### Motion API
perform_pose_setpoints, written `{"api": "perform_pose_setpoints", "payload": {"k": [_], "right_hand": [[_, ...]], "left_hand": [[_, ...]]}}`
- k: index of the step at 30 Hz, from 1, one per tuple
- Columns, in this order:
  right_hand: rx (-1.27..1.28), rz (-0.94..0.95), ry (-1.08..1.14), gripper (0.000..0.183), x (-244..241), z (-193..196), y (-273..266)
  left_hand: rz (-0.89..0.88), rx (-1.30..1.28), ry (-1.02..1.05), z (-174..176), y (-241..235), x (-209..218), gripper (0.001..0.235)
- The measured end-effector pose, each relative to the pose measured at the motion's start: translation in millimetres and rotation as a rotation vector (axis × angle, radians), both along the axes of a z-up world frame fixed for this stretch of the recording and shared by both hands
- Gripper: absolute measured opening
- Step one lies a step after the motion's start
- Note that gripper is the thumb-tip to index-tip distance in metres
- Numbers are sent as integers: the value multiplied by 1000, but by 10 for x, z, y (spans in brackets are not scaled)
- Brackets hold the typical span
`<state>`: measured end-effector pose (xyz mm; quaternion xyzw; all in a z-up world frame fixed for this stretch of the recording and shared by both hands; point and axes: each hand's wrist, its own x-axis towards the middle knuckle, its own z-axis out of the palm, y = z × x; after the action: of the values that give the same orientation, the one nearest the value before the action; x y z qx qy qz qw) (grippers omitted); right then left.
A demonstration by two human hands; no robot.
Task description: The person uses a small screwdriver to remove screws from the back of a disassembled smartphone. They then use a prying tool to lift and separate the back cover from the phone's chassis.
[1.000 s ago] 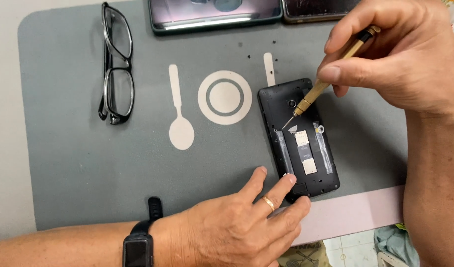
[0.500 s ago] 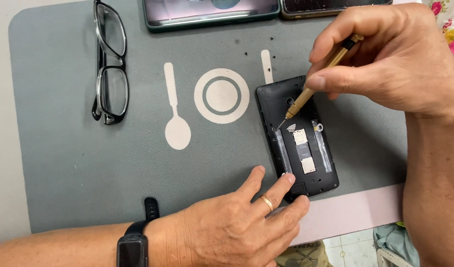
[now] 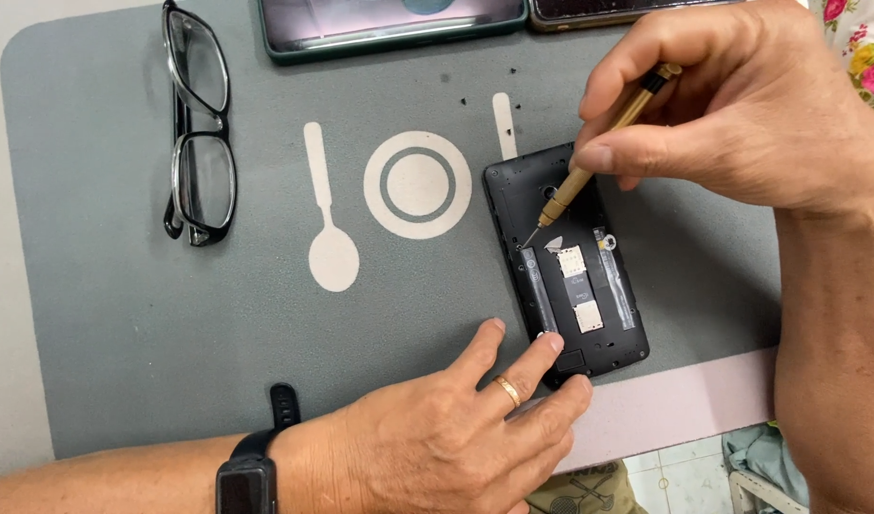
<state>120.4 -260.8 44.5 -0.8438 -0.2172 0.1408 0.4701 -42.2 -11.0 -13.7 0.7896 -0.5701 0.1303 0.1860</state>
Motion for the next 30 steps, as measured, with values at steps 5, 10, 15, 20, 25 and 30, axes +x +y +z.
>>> {"api": "perform_pose_setpoints", "payload": {"k": [5,10,15,20,25,30], "right_hand": [[-62,0,6,20,-5,64,45],[-50,-4,2,20,1,66,36],[-73,-18,21,20,1,81,58],[-48,-17,52,19,12,72,52],[-47,-23,72,20,22,55,47],[-32,-38,92,21,44,13,31]], "left_hand": [[-5,4,16,17,-1,11,44],[-4,-1,3,14,-4,15,43],[-8,10,-4,23,9,22,42],[-13,5,1,24,8,22,42],[-12,6,-4,36,8,25,42],[-26,11,2,30,3,37,41]]}}
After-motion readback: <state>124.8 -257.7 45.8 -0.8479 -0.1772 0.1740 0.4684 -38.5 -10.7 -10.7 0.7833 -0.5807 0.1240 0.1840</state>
